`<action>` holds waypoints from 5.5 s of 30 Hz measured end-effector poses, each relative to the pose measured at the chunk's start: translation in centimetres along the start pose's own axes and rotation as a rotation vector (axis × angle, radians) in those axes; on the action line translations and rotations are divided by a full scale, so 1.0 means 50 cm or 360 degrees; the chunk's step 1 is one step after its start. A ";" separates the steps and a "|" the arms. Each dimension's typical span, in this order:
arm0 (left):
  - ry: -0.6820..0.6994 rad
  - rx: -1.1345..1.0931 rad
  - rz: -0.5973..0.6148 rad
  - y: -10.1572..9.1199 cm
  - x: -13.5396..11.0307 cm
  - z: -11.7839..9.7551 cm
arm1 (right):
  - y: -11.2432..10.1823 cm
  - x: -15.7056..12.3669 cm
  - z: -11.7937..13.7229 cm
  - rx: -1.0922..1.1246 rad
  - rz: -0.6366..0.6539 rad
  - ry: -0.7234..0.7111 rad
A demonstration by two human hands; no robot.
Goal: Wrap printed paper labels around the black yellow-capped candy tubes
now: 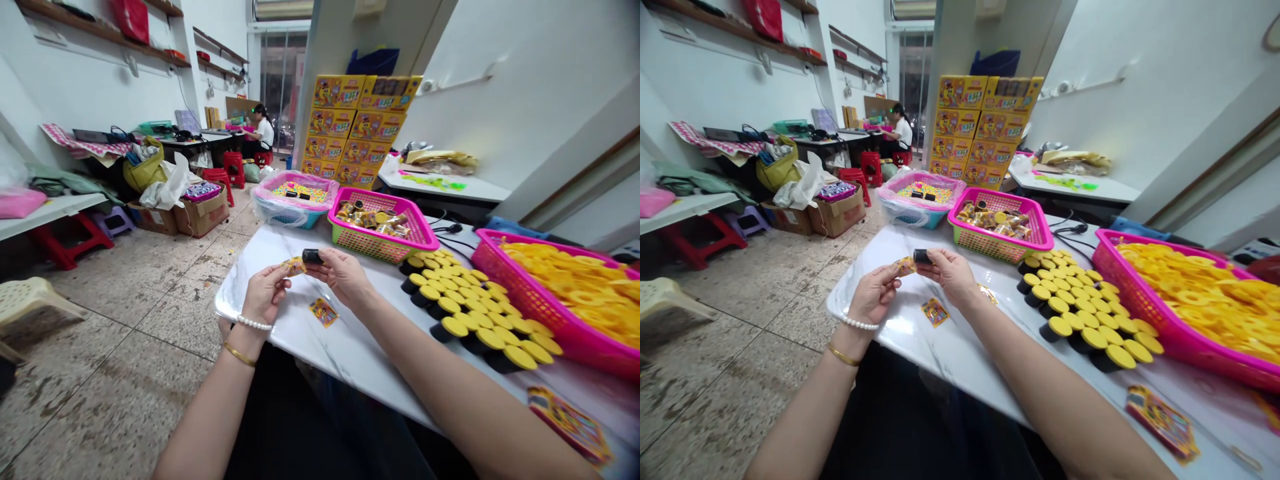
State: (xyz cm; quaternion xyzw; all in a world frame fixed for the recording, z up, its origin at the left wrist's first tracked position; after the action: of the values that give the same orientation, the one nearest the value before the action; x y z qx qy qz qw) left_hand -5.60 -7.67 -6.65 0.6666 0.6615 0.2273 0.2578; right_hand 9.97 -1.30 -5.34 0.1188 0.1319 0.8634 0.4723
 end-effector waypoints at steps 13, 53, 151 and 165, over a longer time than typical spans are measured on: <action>-0.0125 -0.0232 0.0042 -0.005 0.000 -0.011 | 0.017 -0.009 0.008 -0.0253 0.0096 -0.0042; -0.0627 0.0703 0.1044 0.090 0.168 0.031 | -0.098 -0.098 0.056 -0.1820 -0.0297 -0.0659; -0.0295 0.0893 0.0904 0.083 0.154 0.034 | -0.086 -0.088 0.022 -0.0657 -0.0467 0.0154; 0.0005 0.0842 0.0591 0.099 0.134 0.014 | -0.075 -0.092 0.030 -0.0669 -0.0773 -0.0372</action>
State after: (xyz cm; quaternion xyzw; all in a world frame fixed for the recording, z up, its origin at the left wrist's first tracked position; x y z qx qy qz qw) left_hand -1.20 -0.96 -4.25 0.8195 0.5650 0.0916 0.0286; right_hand 15.80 -3.08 -5.58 0.0821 -0.0796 0.7146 0.6901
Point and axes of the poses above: each hand's wrist, its own x-axis towards the middle knuckle, its own y-axis out of the palm, z = x × y, the point moved 1 cm from there along x, towards the middle knuckle, and after that the axes turned 14 degrees about z, right-handed, at the moved point
